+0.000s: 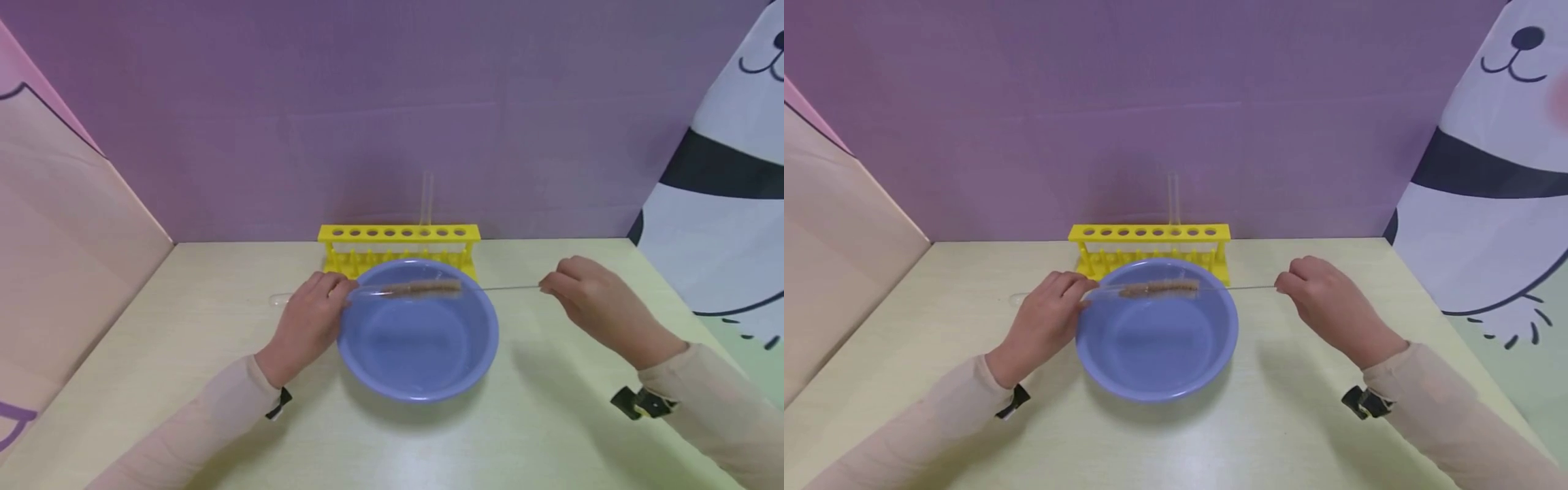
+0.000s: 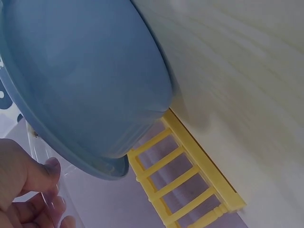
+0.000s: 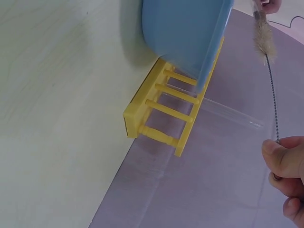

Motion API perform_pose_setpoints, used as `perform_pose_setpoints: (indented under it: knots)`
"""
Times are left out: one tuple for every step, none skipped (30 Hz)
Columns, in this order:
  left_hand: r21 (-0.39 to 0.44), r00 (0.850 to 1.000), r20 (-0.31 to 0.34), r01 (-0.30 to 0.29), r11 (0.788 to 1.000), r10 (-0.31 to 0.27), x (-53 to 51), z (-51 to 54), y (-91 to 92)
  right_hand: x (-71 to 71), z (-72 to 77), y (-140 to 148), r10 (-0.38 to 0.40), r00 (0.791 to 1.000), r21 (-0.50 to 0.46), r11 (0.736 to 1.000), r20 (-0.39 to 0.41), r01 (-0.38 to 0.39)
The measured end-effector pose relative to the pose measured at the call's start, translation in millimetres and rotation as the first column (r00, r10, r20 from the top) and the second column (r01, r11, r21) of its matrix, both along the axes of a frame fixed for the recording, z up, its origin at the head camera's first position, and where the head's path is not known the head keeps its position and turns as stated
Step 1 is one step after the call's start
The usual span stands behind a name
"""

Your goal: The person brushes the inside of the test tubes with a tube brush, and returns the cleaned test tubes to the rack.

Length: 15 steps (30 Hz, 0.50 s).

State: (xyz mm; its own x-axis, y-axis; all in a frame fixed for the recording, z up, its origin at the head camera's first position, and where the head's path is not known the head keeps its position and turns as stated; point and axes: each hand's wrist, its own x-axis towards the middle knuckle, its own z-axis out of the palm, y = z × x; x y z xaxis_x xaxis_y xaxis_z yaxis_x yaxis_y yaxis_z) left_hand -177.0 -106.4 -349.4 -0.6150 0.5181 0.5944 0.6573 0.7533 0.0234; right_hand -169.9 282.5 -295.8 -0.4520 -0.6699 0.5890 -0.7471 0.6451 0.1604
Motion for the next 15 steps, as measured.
perform_pose_setpoints:
  knots:
    - [0.000, 1.000, 0.000, 0.003, 1.000, -0.003, -0.1, -0.1, 0.1, -0.4, -0.6, 0, 0.006, 1.000, 0.000, 1.000, -0.011, -0.006]
    - [0.000, 1.000, -0.001, 0.006, 1.000, -0.006, -0.2, -0.2, 0.1, -0.9, -1.1, 0, 0.012, 1.000, 0.000, 1.000, -0.019, -0.012]
    - [0.000, 1.000, -0.002, 0.009, 1.000, -0.009, -0.5, -0.3, 0.1, -1.5, -1.6, 0, 0.020, 0.999, 0.000, 1.000, -0.030, -0.020]
    - [0.001, 1.000, -0.003, 0.012, 1.000, -0.012, -0.6, -0.7, 0.1, -1.8, -2.4, 0, 0.028, 0.999, -0.001, 1.000, -0.037, -0.028]
    - [0.001, 1.000, -0.003, 0.015, 1.000, -0.015, -0.6, -0.7, 0.0, -2.2, -3.1, 0, 0.036, 0.998, -0.002, 0.999, -0.046, -0.036]
    - [0.003, 1.000, -0.001, 0.017, 1.000, -0.017, -0.4, -0.2, -0.1, -2.9, -3.7, 0, 0.045, 0.997, -0.003, 0.999, -0.056, -0.046]
    - [0.003, 1.000, 0.001, 0.018, 1.000, -0.018, -0.4, 0.1, -0.1, -4.0, -4.7, -1, 0.055, 0.996, -0.005, 0.998, -0.072, -0.055]
    - [0.002, 1.000, 0.003, 0.018, 1.000, -0.018, -0.5, 0.4, -0.2, -5.1, -5.6, -1, 0.064, 0.994, -0.008, 0.998, -0.091, -0.065]
    - [0.003, 1.000, 0.005, 0.020, 1.000, -0.020, -0.6, 0.8, -0.3, -6.0, -6.5, -1, 0.072, 0.992, -0.010, 0.997, -0.104, -0.073]
    - [0.002, 1.000, 0.013, 0.020, 1.000, -0.020, -0.7, 1.3, -0.4, -6.8, -7.3, -2, 0.078, 0.990, -0.014, 0.997, -0.114, -0.080]
    - [0.000, 1.000, 0.021, 0.020, 1.000, -0.020, -0.6, 1.9, -0.5, -7.5, -8.3, -2, 0.082, 0.989, -0.017, 0.996, -0.126, -0.085]
    - [-0.001, 0.999, 0.030, 0.021, 1.000, -0.021, -0.6, 2.2, -0.7, -8.2, -9.4, -2, 0.085, 0.987, -0.022, 0.996, -0.135, -0.089]
    - [-0.003, 0.999, 0.038, 0.021, 1.000, -0.020, -0.7, 2.3, -0.7, -8.5, -10.5, -3, 0.087, 0.986, -0.030, 0.995, -0.143, -0.092]
    - [-0.004, 0.999, 0.046, 0.021, 1.000, -0.021, -0.5, 2.7, -0.8, -8.3, -11.3, -3, 0.089, 0.986, -0.035, 0.995, -0.144, -0.095]
    - [-0.003, 0.998, 0.059, 0.021, 1.000, -0.021, -0.2, 3.1, -0.9, -8.1, -12.3, -3, 0.091, 0.985, -0.038, 0.995, -0.144, -0.097]
